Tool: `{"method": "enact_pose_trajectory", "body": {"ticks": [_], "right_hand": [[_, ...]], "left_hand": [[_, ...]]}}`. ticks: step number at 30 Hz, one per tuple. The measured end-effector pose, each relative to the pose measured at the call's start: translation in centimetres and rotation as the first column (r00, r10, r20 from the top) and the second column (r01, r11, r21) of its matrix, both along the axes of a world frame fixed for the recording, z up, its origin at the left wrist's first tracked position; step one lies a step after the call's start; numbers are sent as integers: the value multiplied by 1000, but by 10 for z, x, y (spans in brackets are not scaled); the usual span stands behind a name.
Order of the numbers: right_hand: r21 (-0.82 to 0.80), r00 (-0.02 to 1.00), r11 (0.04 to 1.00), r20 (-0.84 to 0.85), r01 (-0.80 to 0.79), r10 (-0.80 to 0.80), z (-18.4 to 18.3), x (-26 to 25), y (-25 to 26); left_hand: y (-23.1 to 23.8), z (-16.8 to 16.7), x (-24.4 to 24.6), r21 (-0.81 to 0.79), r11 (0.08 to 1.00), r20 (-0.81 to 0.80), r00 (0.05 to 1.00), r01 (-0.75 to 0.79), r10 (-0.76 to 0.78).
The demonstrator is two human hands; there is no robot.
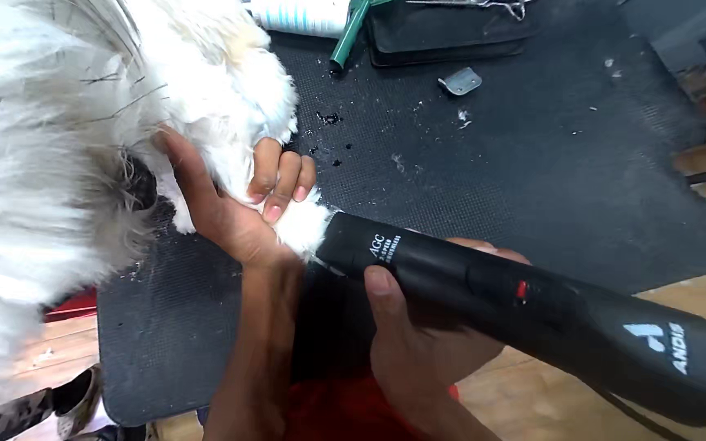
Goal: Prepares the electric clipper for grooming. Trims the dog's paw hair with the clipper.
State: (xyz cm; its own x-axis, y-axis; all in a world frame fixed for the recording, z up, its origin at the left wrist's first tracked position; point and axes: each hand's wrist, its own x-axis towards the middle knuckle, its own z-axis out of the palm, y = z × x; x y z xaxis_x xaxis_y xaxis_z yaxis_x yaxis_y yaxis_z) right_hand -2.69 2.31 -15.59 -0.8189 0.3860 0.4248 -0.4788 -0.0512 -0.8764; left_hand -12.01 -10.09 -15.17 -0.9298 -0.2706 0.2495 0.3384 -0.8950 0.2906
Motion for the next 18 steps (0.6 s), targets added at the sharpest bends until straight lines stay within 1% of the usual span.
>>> {"method": "enact_pose_trajectory", "body": {"ticks": [3, 6, 7, 10, 13, 16, 18], "right_hand": [[-4, 999, 999, -13, -48, 48, 6, -8, -8], [-10, 990, 991, -45, -132, 131, 8, -9, -6], [-2, 989, 991, -52, -136, 135, 7, -7, -3], [40, 998, 998, -41, -43, 44, 1, 0, 2], [54, 1000, 999, -23, -7, 8, -2, 2, 0], [69, 999, 997, -24, -29, 31, 4, -1, -8], [48, 995, 995, -51, -84, 87, 6, -3, -11]], "left_hand": [[-1, 4, 0, -1, 1000, 10, 1000, -2, 2], [-3, 2, 0, -2, 1000, -12, 1000, 4, -4], [-5, -1, 0, -7, 1000, -27, 1000, 9, -9], [-5, -6, 1, -3, 1000, -43, 999, 10, -10], [-5, -7, 1, 11, 1000, -37, 999, 11, -11], [-7, -7, 0, 4, 999, -56, 998, 39, -38], [-8, -7, 1, -1, 997, -75, 995, 73, -73]]}}
